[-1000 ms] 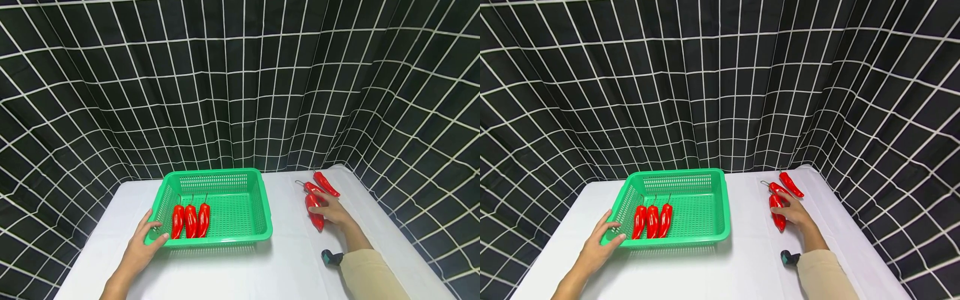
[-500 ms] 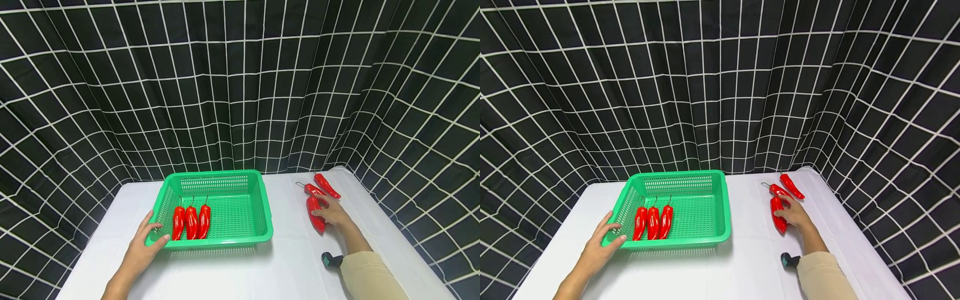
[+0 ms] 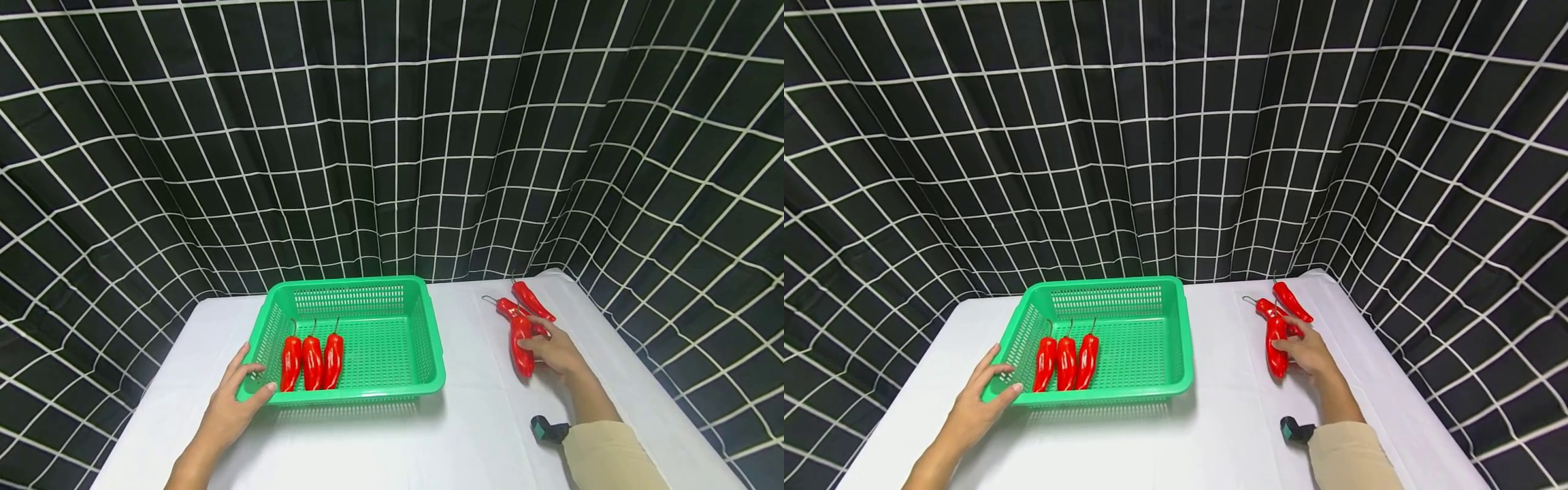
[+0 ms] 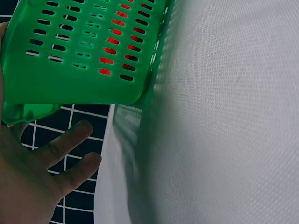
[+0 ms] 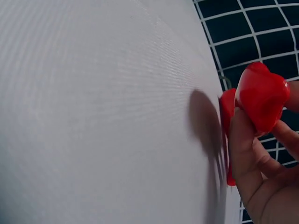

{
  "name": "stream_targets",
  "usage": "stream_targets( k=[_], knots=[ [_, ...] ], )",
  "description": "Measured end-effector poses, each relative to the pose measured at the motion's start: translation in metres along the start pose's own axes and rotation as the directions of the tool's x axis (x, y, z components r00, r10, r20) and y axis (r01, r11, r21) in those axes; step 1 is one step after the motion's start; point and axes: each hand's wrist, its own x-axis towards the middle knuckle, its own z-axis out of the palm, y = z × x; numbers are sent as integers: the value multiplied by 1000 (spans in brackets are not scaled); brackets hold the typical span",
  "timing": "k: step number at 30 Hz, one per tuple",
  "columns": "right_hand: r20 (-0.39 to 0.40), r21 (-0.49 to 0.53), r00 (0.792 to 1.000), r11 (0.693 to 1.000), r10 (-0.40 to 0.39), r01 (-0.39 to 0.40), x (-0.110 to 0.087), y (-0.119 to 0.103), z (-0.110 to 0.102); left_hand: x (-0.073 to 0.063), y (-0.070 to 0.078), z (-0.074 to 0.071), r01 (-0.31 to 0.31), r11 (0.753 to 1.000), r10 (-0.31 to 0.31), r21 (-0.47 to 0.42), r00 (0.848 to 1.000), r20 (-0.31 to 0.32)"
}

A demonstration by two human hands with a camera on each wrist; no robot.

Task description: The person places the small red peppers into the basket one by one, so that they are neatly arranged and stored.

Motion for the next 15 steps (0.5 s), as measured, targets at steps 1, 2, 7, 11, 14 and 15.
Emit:
stream_targets(
  k=[1,2,7,11,14,15],
  knots=[
    [0,14,1000,1000,0,1,-1,0,-1,0,0,0,1,1000,-1,-2,1000,0],
    [2,28,1000,1000,-2,2,-2,-1,-1,0,0,0,1,1000,-1,-7,1000,1],
    [23,106,1000,994,-14,11,-9,-5,-3,-1,1,-1,-5,1000,5,-17,1000,2],
    [9,113,1000,993,-27,26,-15,-10,-5,0,1,-1,-6,1000,6,-16,1000,4],
    [-6,117,999,992,-42,42,-21,-14,-7,-1,2,-1,-7,1000,7,-17,1000,4],
    [-8,123,999,991,-48,49,-23,-16,-7,-1,2,-1,-8,1000,8,-17,1000,4]
  ],
)
